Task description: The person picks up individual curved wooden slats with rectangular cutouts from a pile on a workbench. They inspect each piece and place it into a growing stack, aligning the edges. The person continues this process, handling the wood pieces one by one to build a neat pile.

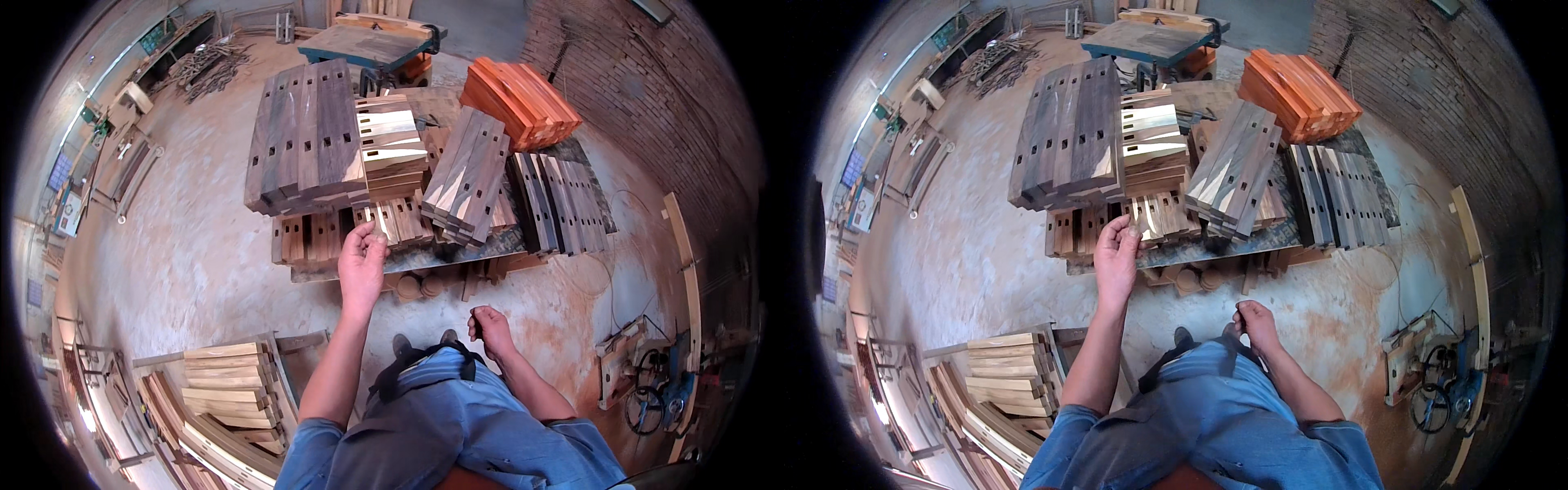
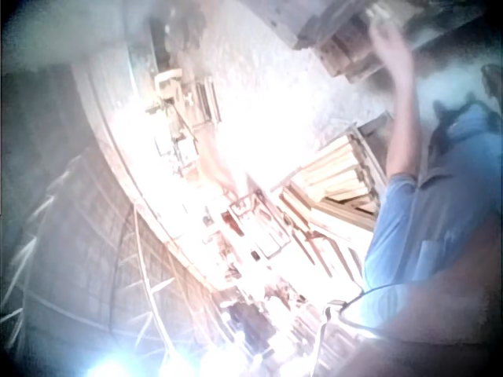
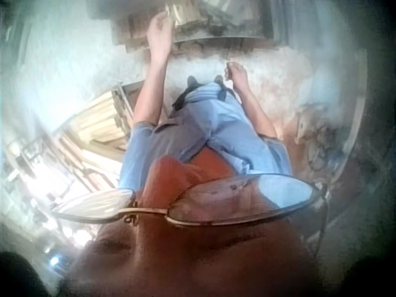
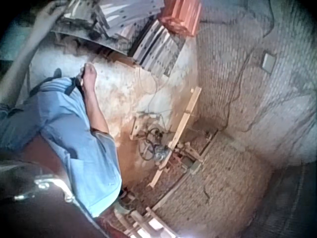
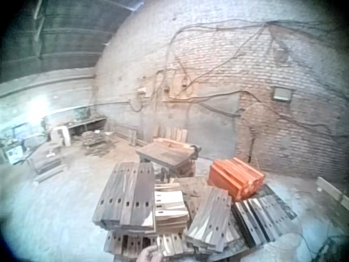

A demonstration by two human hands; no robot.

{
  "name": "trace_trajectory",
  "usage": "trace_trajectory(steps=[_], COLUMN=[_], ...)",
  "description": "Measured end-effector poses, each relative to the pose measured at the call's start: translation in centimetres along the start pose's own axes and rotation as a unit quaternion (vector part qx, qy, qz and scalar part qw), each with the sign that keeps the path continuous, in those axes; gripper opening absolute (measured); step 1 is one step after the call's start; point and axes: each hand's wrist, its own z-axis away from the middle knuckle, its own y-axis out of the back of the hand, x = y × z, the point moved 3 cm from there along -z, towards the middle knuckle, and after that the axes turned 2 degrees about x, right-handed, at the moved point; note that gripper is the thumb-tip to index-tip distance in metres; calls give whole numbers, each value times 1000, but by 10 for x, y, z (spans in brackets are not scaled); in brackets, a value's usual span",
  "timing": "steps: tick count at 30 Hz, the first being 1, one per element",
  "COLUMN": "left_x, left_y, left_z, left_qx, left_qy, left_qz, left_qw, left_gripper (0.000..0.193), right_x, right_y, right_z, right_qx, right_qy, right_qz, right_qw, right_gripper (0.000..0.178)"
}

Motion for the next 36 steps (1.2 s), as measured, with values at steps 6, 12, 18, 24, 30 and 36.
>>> trace_trajectory(steps=[6,12,18,24,30,36], left_x=[31,67,109,133,149,157], left_y=[-5,5,20,7,10,10], left_z=[5,2,-6,-30,-43,-47], left_qx=[26,106,227,121,-9,-82], left_qy=[-25,-79,-322,-413,-418,-387], left_qz=[-42,-76,-419,-617,-718,-771], left_qw=[998,988,818,659,556,500], left_gripper=[30,32,35,45,43,51], right_x=[-11,-11,-9,-15,-6,1], right_y=[15,38,69,76,88,96], right_z=[-18,-25,-36,-39,-38,-38], right_qx=[-33,-41,-45,-45,-38,-37], right_qy=[0,-11,-14,-23,-46,-52], right_qz=[-10,-4,11,33,34,40], right_qw=[999,999,999,998,998,997], right_gripper=[17,18,22,20,20,19])
